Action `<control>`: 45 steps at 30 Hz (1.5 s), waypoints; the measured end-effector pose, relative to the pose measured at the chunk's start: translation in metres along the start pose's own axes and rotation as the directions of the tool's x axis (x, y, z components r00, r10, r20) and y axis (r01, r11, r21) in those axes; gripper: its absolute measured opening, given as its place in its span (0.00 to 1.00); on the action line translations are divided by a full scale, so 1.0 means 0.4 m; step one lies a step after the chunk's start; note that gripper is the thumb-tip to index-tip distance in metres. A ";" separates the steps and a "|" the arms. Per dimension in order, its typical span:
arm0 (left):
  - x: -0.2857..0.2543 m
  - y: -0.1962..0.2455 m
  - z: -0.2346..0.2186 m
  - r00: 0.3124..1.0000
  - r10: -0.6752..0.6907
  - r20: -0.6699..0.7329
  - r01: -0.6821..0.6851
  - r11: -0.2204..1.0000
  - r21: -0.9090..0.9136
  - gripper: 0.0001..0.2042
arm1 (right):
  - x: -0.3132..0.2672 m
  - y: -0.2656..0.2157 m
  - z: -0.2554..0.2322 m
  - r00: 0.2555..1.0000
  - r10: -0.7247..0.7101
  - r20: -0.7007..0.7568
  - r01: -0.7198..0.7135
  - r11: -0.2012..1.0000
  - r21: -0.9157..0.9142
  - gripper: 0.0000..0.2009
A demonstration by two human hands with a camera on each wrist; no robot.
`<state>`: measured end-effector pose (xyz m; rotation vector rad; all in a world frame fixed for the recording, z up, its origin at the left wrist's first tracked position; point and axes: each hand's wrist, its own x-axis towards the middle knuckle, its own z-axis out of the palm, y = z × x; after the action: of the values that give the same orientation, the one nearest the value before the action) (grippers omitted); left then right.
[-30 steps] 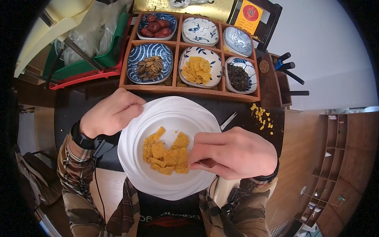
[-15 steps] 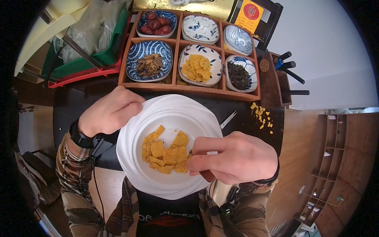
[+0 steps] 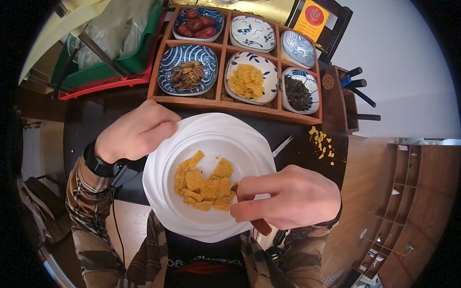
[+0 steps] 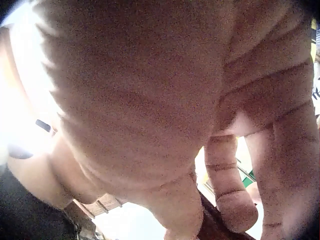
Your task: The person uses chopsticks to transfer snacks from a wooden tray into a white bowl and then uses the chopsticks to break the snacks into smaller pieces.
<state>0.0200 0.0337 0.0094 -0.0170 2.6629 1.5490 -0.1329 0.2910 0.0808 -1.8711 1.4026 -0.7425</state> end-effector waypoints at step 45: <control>-0.001 0.008 -0.007 0.997 -0.070 0.044 0.070 0.998 -0.001 0.16 | -0.006 0.004 0.000 0.997 0.065 -0.031 -0.066 0.997 -0.035 0.18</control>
<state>0.0202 0.0330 0.0134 -0.0746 2.5974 1.5138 -0.1343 0.2932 0.0796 -1.8394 1.4978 -0.7192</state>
